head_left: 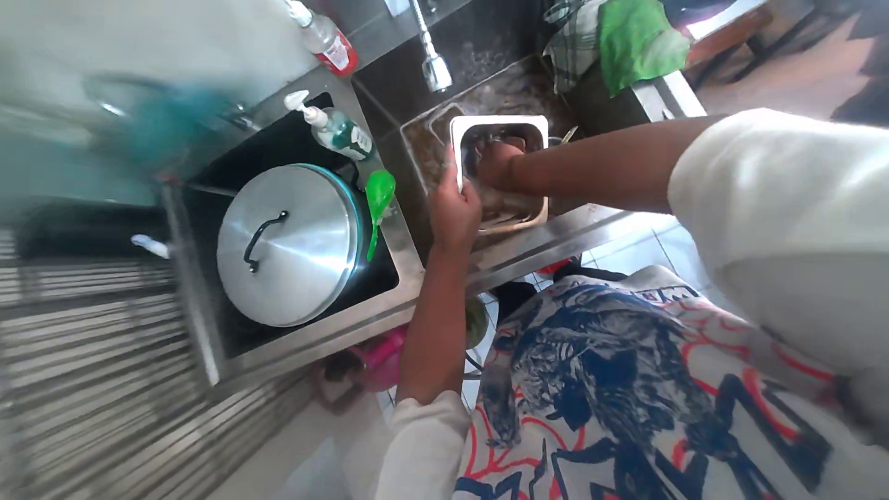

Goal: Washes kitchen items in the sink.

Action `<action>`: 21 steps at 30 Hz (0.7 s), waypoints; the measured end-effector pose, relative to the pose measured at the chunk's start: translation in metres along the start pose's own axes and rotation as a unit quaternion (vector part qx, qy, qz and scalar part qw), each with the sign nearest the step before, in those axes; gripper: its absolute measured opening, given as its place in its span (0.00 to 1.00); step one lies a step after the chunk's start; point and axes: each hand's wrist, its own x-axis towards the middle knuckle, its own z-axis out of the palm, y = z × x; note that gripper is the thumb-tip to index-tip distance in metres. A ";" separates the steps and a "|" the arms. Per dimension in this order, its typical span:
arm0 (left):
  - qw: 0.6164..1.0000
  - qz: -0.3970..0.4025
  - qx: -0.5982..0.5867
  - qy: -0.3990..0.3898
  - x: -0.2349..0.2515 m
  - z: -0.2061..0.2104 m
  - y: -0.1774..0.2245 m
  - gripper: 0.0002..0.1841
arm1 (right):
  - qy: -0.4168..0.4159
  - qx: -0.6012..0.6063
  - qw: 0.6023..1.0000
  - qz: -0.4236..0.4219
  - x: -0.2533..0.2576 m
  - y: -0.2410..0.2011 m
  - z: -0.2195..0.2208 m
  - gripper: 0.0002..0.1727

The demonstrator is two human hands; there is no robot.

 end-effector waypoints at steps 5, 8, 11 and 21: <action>0.999 0.030 0.012 0.034 0.000 0.010 -0.003 0.29 | 0.009 0.064 0.998 -0.001 -0.012 0.001 0.018 0.17; 0.998 0.041 0.008 0.057 0.004 0.017 0.001 0.29 | 0.133 0.158 0.977 -0.050 0.000 0.000 0.069 0.15; 0.999 0.026 0.017 0.033 0.005 0.016 0.003 0.29 | 0.046 0.135 0.989 -0.047 -0.002 0.013 0.064 0.14; 0.998 0.036 0.042 -0.023 0.008 0.006 0.015 0.32 | 0.055 0.060 0.997 0.009 -0.054 0.032 -0.009 0.17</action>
